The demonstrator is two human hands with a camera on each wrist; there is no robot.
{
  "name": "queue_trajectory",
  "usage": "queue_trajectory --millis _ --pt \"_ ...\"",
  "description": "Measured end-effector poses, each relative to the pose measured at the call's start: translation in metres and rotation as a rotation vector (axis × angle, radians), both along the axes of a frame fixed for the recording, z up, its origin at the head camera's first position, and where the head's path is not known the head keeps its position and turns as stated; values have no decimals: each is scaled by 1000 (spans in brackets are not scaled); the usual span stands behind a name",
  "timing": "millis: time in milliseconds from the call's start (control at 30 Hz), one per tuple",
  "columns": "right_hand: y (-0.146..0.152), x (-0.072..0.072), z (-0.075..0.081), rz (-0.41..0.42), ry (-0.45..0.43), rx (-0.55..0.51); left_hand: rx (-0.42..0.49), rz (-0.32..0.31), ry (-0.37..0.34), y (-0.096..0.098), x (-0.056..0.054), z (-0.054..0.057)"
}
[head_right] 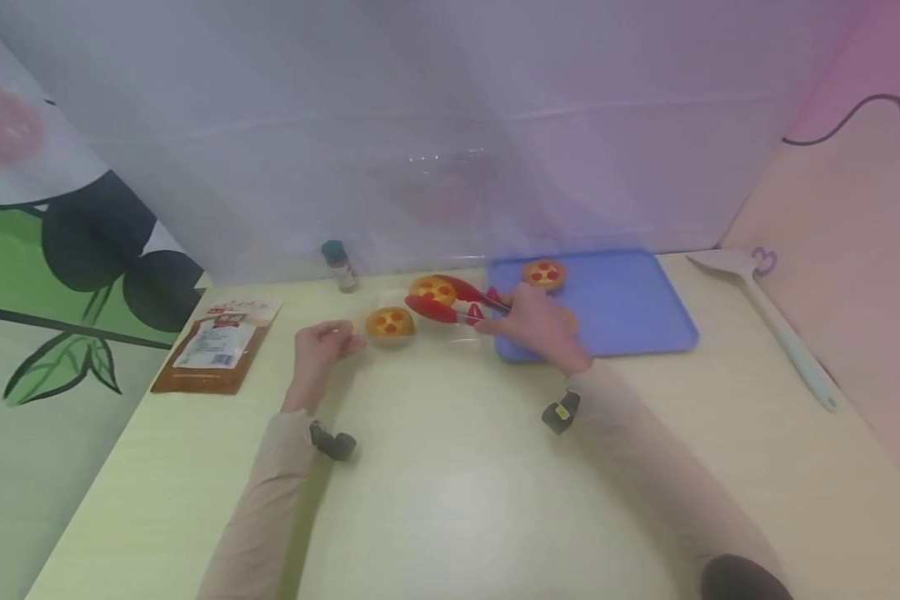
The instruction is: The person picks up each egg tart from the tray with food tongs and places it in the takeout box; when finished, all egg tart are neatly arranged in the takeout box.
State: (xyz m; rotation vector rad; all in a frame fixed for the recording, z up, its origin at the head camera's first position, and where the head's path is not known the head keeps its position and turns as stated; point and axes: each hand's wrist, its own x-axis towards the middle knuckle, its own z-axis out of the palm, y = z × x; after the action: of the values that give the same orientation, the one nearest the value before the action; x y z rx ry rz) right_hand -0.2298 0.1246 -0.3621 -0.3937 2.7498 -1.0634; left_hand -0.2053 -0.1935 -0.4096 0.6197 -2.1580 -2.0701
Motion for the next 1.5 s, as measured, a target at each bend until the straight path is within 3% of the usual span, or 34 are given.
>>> queue_trajectory --millis 900,1500 --pt "-42 -23 -5 -15 107 144 16 -11 -13 5 -1 3" --pt "-53 -21 -6 -17 187 215 36 -9 26 7 2 4"
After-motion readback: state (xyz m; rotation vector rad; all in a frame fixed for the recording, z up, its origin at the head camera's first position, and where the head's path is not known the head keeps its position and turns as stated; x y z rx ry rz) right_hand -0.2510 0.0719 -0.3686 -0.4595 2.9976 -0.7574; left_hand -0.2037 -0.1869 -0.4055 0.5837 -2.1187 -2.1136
